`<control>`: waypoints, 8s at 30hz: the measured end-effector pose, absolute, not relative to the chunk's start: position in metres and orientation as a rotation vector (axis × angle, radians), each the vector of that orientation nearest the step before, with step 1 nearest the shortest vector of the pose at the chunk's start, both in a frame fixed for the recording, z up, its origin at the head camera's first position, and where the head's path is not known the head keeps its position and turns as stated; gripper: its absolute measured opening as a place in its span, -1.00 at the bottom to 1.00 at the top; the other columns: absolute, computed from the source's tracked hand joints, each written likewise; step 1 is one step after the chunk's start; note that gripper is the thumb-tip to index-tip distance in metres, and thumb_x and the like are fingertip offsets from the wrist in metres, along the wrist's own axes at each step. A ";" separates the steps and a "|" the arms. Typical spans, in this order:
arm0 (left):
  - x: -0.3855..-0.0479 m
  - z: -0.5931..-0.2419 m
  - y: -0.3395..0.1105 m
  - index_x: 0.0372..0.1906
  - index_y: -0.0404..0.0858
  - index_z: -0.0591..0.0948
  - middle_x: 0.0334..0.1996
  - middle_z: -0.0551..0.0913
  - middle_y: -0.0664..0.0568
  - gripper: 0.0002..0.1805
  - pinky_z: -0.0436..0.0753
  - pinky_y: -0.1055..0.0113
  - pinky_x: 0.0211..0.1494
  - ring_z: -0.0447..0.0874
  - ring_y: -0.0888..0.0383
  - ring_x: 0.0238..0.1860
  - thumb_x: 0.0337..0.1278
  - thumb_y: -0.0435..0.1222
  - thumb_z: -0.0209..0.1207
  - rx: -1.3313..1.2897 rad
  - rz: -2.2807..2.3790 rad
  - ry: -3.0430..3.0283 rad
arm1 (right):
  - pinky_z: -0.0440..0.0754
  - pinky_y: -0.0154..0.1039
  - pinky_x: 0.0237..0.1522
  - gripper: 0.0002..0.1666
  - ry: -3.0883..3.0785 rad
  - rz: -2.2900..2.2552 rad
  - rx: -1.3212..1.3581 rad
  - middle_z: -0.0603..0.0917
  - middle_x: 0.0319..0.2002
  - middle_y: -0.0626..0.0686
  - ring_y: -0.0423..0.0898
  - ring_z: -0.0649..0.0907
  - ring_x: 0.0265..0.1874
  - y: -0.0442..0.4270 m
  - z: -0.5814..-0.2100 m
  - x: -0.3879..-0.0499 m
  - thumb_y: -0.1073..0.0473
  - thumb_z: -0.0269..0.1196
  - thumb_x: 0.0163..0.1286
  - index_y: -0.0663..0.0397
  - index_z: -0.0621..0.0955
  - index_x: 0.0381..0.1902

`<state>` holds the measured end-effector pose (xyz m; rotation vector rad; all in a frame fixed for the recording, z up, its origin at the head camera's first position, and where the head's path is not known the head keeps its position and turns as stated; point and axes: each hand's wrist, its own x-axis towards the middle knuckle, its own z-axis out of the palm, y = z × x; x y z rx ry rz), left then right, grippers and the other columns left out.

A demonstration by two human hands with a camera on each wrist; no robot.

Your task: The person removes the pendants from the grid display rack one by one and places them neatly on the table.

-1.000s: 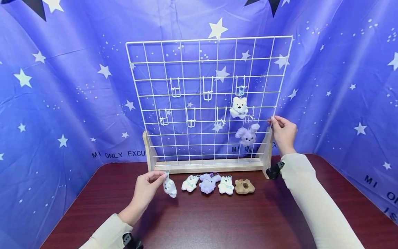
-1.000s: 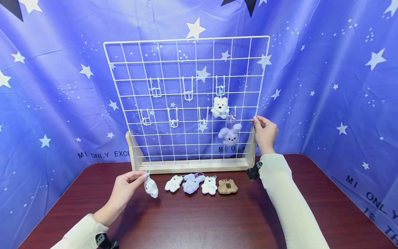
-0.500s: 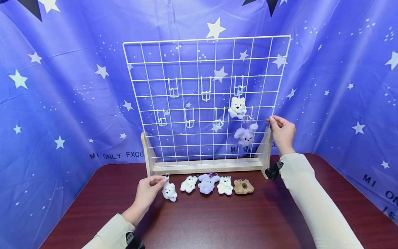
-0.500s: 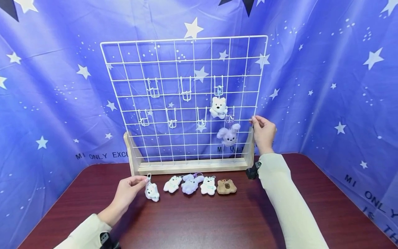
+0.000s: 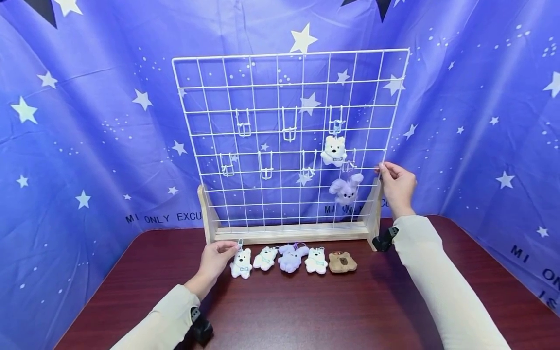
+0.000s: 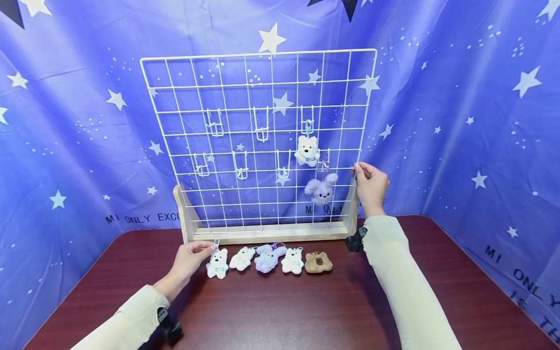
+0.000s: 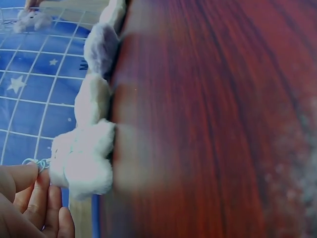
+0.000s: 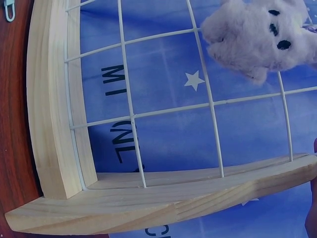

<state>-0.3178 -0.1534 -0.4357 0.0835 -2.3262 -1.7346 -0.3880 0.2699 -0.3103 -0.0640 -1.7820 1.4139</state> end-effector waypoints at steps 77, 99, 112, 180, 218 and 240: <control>-0.303 -0.252 -0.050 -0.17 -0.20 0.71 -0.23 0.74 0.02 -0.80 0.56 0.28 0.00 0.66 0.19 -0.16 0.08 -0.25 0.30 -0.500 -1.777 -2.216 | 0.45 -0.59 -0.41 -0.67 -1.825 1.404 -0.088 0.60 -0.56 -0.42 -0.50 0.58 -0.47 0.269 -0.309 -0.385 0.11 0.25 0.31 0.27 0.68 -0.12; -0.331 -0.214 0.027 -0.10 -0.28 0.67 -0.18 0.73 0.00 -0.75 0.60 0.44 -0.10 0.69 0.21 -0.15 0.11 -0.30 0.28 -0.630 -1.660 -2.157 | 0.45 -0.60 -0.40 -0.66 -1.808 1.400 -0.073 0.57 -0.60 -0.48 -0.52 0.58 -0.49 0.271 -0.312 -0.385 0.12 0.25 0.31 0.31 0.67 -0.13; -0.350 -0.205 0.060 -0.06 -0.28 0.66 -0.14 0.72 0.01 -0.71 0.57 0.52 -0.12 0.67 0.18 -0.11 0.11 -0.29 0.28 -0.501 -1.564 -2.102 | 0.44 -0.58 -0.44 -0.68 -1.809 1.382 -0.061 0.61 -0.56 -0.40 -0.51 0.58 -0.50 0.272 -0.310 -0.390 0.13 0.25 0.31 0.30 0.68 -0.13; -0.326 -0.177 0.060 -0.32 -0.24 0.70 -0.41 0.72 0.05 -0.89 0.53 0.54 -0.31 0.60 0.28 -0.35 0.08 -0.27 0.30 -0.461 -1.737 -2.120 | 0.40 -0.60 -0.51 -0.68 -1.796 1.374 -0.052 0.58 -0.60 -0.45 -0.54 0.56 -0.55 0.268 -0.310 -0.388 0.15 0.27 0.29 0.34 0.68 -0.17; -0.241 -0.358 -0.128 -0.30 -0.43 0.65 -0.49 0.65 0.05 -0.89 0.51 0.48 -0.35 0.54 0.32 -0.44 0.04 -0.45 0.26 -0.168 -1.770 -2.152 | 0.43 -0.62 -0.48 -0.67 -1.819 1.369 -0.090 0.65 -0.55 -0.38 -0.55 0.57 -0.53 0.270 -0.307 -0.385 0.11 0.26 0.30 0.29 0.68 -0.14; -0.202 -0.410 -0.159 -0.31 -0.39 0.64 -0.46 0.67 0.02 -0.90 0.49 0.46 -0.34 0.54 0.29 -0.44 0.03 -0.44 0.27 0.019 -1.797 -2.261 | 0.47 -0.64 -0.46 -0.65 -1.795 1.432 -0.054 0.58 -0.61 -0.49 -0.54 0.60 -0.53 0.270 -0.308 -0.387 0.15 0.26 0.29 0.36 0.66 -0.13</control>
